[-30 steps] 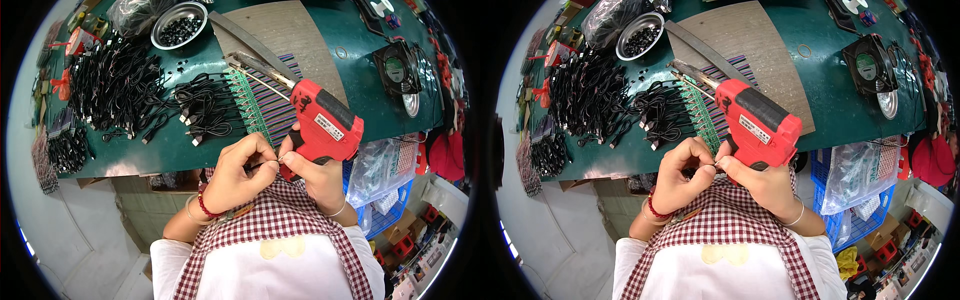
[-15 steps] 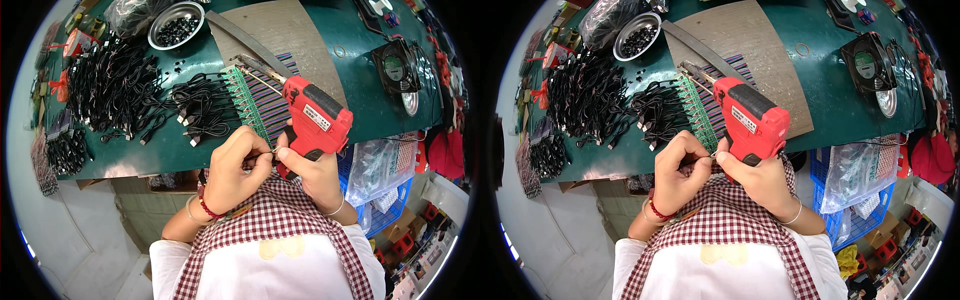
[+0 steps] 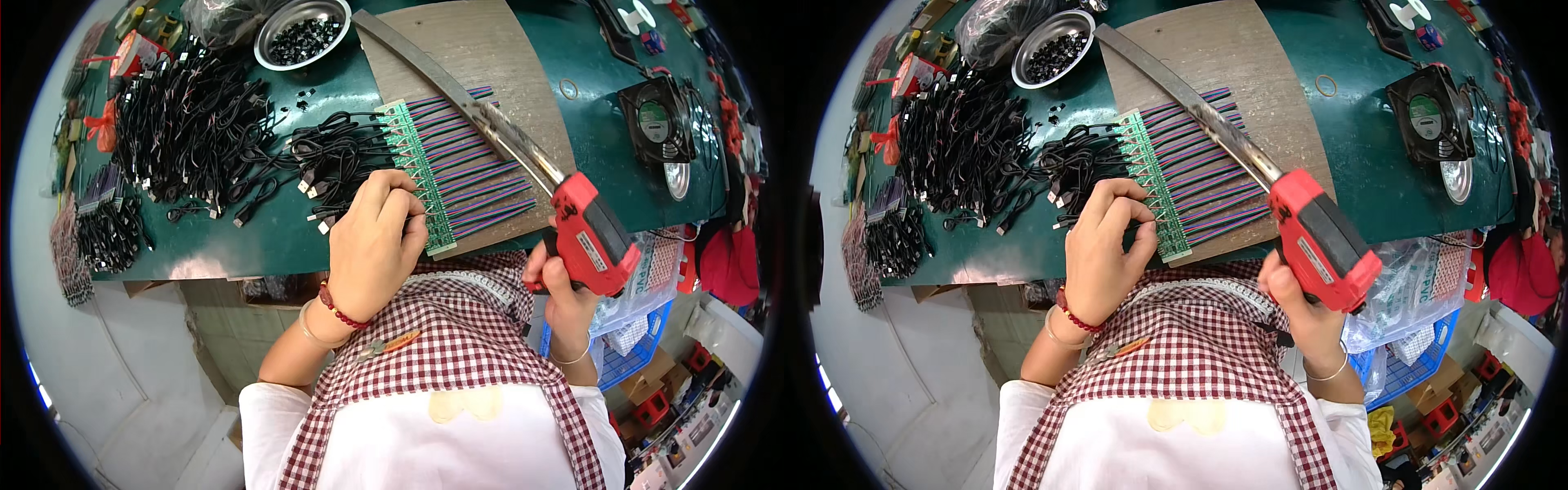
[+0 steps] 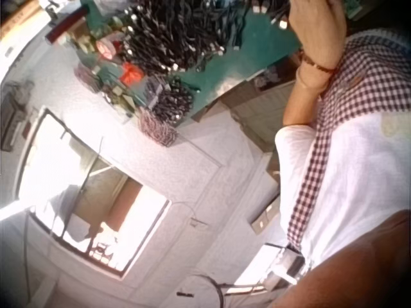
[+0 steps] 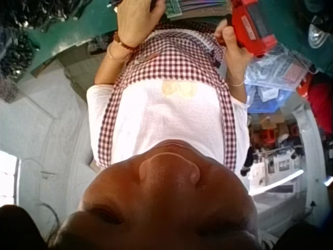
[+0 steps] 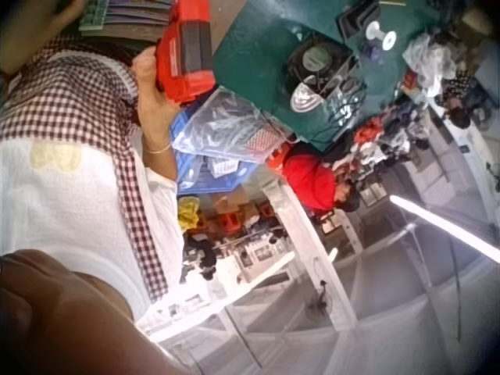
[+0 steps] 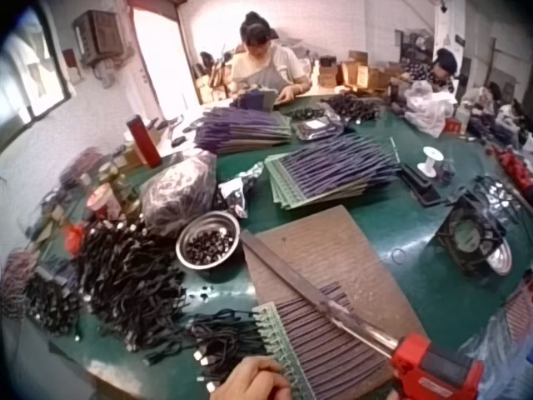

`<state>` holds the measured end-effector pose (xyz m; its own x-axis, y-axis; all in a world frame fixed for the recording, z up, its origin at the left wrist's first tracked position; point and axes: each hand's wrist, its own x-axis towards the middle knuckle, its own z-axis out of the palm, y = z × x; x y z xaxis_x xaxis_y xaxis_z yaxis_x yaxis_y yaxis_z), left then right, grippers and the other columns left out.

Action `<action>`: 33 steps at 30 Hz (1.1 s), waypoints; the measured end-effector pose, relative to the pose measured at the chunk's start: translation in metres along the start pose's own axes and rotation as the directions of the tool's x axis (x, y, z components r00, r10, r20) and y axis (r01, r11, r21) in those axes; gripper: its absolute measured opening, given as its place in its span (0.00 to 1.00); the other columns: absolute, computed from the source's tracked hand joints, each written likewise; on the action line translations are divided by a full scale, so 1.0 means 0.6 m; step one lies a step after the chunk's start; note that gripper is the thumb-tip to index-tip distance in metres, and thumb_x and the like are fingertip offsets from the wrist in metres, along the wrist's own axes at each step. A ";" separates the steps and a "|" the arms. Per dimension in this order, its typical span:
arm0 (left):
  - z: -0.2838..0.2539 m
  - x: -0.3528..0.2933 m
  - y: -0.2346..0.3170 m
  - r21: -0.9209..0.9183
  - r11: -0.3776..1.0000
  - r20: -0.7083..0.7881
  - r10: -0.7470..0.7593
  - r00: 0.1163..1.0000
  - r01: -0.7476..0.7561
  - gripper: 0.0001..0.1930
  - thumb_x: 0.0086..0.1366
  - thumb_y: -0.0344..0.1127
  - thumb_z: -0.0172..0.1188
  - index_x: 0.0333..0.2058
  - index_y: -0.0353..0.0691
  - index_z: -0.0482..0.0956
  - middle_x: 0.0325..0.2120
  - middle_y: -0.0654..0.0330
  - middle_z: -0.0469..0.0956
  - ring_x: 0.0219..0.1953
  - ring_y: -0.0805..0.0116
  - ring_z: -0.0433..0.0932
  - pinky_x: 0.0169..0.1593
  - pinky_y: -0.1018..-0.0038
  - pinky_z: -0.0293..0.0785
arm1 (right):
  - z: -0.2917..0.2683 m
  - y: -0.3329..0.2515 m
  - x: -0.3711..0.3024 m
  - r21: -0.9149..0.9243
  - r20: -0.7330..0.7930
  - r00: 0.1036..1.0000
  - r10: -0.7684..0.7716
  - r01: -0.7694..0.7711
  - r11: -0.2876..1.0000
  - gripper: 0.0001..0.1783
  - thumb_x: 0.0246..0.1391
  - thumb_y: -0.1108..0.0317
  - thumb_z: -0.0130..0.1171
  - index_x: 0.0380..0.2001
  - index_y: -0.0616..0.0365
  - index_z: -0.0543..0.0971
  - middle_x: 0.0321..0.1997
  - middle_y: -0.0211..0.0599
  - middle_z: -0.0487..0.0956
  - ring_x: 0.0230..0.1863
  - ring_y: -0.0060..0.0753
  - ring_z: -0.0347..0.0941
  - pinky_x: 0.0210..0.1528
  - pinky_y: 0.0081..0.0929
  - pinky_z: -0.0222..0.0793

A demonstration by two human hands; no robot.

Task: The person solders wire ends of USB cables onto a circuit board strip using a soldering iron, sets the assembled board aside, and solders electronic components onto another circuit board strip.

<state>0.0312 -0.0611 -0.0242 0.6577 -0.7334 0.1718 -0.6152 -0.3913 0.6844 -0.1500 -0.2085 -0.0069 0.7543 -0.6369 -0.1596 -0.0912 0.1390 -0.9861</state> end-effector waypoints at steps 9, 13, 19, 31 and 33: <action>-0.003 0.007 -0.002 0.014 1.000 0.039 -0.021 0.999 0.021 0.06 0.51 0.23 0.60 0.28 0.37 0.73 0.38 0.61 0.75 0.30 0.64 0.76 0.32 0.72 0.73 | -0.082 0.060 -0.104 -0.328 0.090 0.990 0.111 -0.075 0.942 0.15 0.55 0.59 0.63 0.38 0.59 0.77 0.26 0.31 0.75 0.26 0.25 0.71 0.29 0.25 0.66; 0.001 0.007 -0.005 0.011 1.000 0.034 -0.009 0.999 0.009 0.06 0.51 0.23 0.60 0.28 0.37 0.73 0.38 0.61 0.75 0.30 0.64 0.76 0.32 0.72 0.73 | -0.081 0.092 -0.115 -0.406 0.065 0.997 0.052 -0.021 0.913 0.13 0.49 0.57 0.66 0.24 0.54 0.78 0.25 0.30 0.74 0.24 0.29 0.71 0.26 0.25 0.64; 0.000 0.007 -0.004 0.012 1.000 0.027 -0.008 1.000 0.008 0.06 0.50 0.23 0.60 0.28 0.37 0.73 0.38 0.61 0.75 0.30 0.62 0.77 0.32 0.71 0.73 | -0.078 0.086 -0.110 -0.417 0.104 0.994 0.020 0.025 0.908 0.14 0.49 0.57 0.66 0.25 0.56 0.78 0.24 0.31 0.74 0.21 0.29 0.71 0.22 0.25 0.63; 0.001 0.007 -0.004 0.035 0.999 0.028 0.025 0.999 -0.025 0.08 0.49 0.22 0.60 0.28 0.36 0.71 0.35 0.60 0.72 0.33 0.63 0.76 0.30 0.71 0.74 | -0.080 0.082 -0.114 -0.414 0.079 0.997 0.004 0.029 0.910 0.13 0.48 0.58 0.66 0.26 0.56 0.79 0.25 0.32 0.76 0.23 0.31 0.73 0.24 0.25 0.66; 0.000 0.006 -0.003 0.049 0.998 0.024 0.030 0.999 -0.031 0.08 0.49 0.22 0.61 0.28 0.36 0.71 0.35 0.60 0.72 0.34 0.63 0.76 0.30 0.70 0.75 | -0.085 0.085 -0.117 -0.427 0.084 0.996 0.015 0.023 0.904 0.13 0.48 0.58 0.66 0.27 0.56 0.79 0.25 0.33 0.77 0.24 0.31 0.73 0.24 0.26 0.66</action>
<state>0.0349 -0.0633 -0.0249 0.6282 -0.7581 0.1749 -0.6558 -0.3950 0.6434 -0.2409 -0.1954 -0.0482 0.8049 -0.5687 -0.1695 -0.3427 -0.2123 -0.9151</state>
